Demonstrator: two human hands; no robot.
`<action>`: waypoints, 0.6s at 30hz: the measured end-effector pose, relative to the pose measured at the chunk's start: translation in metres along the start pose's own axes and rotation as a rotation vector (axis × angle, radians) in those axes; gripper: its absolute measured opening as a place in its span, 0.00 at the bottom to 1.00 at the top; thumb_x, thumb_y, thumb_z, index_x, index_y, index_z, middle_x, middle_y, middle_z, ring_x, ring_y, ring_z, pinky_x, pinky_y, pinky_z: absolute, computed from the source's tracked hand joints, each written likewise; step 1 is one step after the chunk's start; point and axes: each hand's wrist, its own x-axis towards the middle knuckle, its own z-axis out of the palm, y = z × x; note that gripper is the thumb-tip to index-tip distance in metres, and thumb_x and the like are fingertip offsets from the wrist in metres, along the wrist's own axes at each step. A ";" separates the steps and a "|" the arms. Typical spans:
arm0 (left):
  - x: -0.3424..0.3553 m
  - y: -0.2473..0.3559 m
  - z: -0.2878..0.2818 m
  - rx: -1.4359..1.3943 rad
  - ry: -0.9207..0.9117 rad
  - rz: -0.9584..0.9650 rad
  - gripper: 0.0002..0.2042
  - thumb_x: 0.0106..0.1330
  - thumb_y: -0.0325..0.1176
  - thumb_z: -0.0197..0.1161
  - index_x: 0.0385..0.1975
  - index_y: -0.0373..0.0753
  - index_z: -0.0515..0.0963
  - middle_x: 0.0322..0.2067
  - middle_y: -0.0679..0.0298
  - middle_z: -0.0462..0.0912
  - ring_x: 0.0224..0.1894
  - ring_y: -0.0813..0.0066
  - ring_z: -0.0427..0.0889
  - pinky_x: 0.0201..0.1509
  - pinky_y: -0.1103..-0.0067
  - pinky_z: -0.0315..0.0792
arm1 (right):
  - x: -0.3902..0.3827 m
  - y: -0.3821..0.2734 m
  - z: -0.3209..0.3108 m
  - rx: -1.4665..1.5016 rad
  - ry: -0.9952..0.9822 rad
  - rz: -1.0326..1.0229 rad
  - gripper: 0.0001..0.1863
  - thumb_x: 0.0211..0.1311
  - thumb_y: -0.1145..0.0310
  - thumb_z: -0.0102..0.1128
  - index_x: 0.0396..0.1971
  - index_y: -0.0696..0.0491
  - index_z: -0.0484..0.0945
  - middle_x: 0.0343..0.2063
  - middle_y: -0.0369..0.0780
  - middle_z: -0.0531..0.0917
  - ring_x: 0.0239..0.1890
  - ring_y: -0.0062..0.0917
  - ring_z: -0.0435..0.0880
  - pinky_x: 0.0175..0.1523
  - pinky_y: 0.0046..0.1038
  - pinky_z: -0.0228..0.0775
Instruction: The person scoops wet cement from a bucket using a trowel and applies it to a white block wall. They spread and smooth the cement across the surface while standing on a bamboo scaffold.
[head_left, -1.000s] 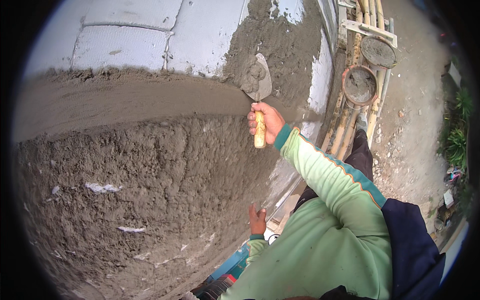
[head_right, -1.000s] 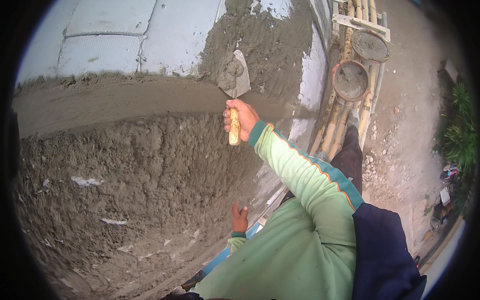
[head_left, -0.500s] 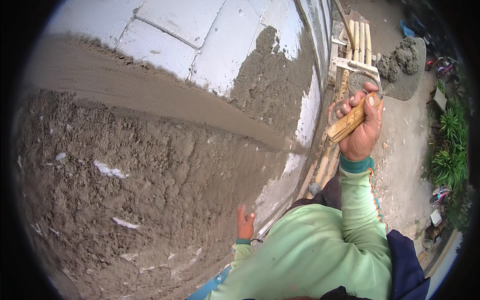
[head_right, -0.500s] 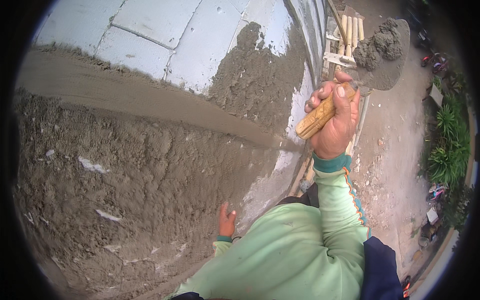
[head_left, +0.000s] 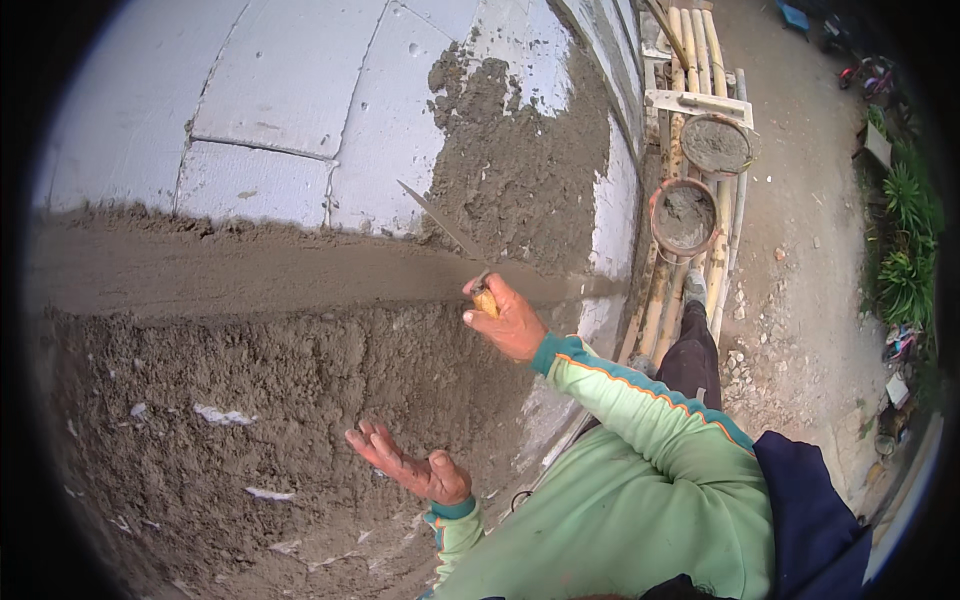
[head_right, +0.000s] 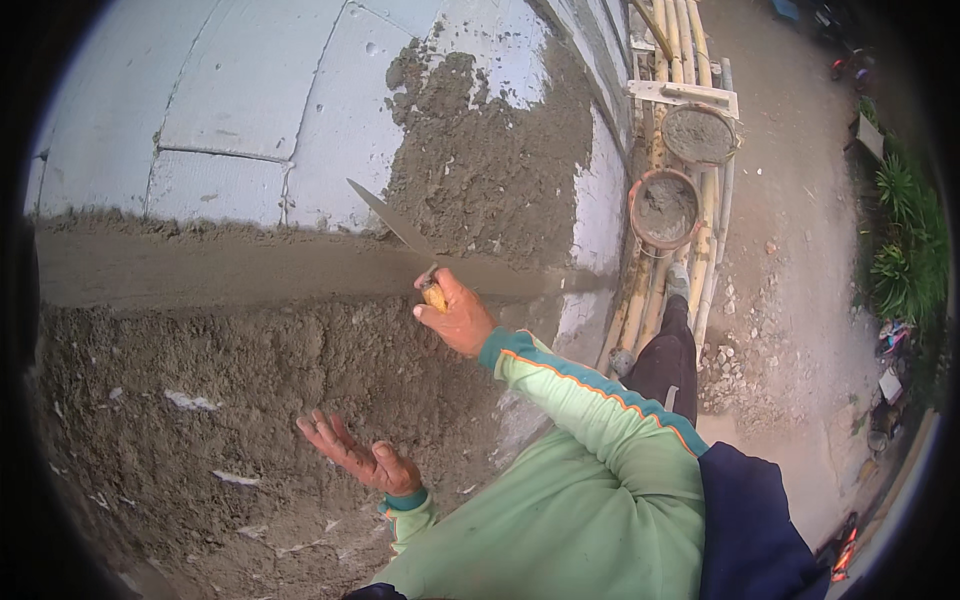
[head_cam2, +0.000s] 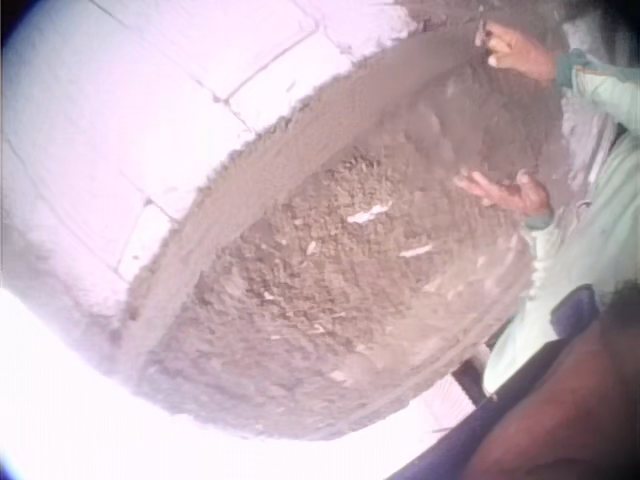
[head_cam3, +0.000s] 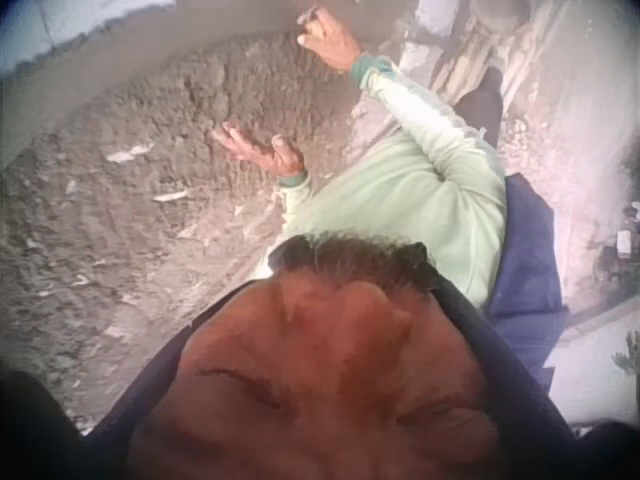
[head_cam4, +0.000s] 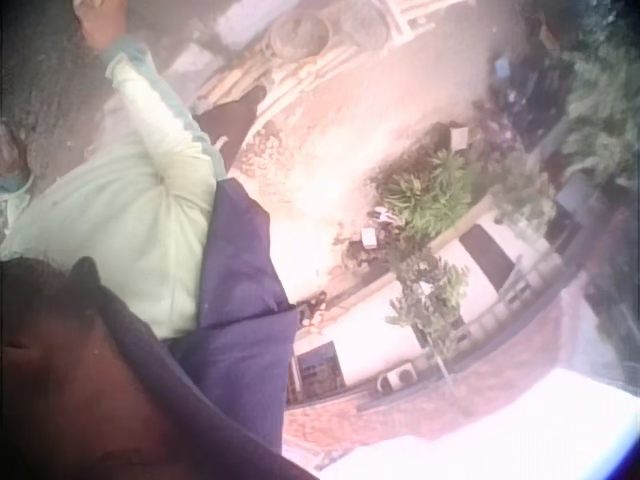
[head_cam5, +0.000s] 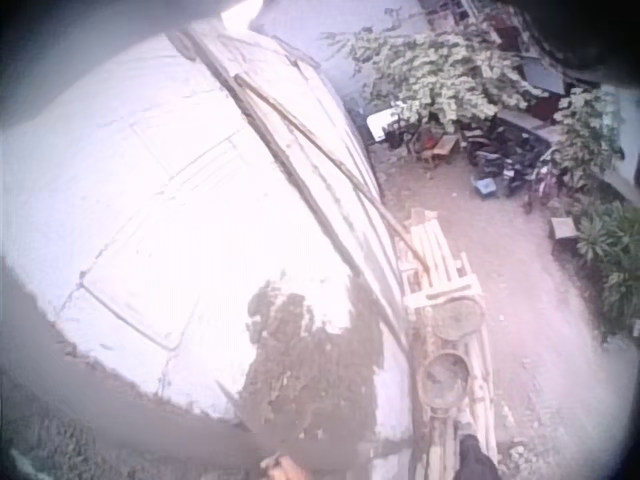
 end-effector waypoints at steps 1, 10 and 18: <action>-0.008 -0.001 0.012 -0.047 -0.061 -0.031 0.31 0.75 0.48 0.50 0.73 0.38 0.56 0.75 0.45 0.45 0.75 0.48 0.53 0.74 0.58 0.53 | -0.003 0.032 -0.027 0.020 0.088 0.100 0.19 0.60 0.63 0.64 0.47 0.54 0.70 0.36 0.42 0.78 0.41 0.31 0.78 0.49 0.32 0.69; -0.267 -0.046 0.164 -0.199 -1.377 -0.795 0.37 0.70 0.54 0.56 0.71 0.35 0.59 0.71 0.38 0.54 0.75 0.45 0.52 0.76 0.61 0.49 | -0.068 0.326 -0.450 -0.850 0.735 0.691 0.20 0.58 0.60 0.61 0.44 0.59 0.75 0.28 0.49 0.83 0.27 0.43 0.84 0.28 0.41 0.76; -0.326 -0.020 0.180 -0.193 -1.325 -1.312 0.29 0.74 0.49 0.54 0.69 0.38 0.63 0.68 0.47 0.66 0.67 0.55 0.69 0.69 0.65 0.65 | 0.012 0.475 -0.713 -1.335 0.514 0.741 0.20 0.65 0.56 0.54 0.41 0.60 0.76 0.38 0.59 0.83 0.45 0.57 0.81 0.48 0.51 0.73</action>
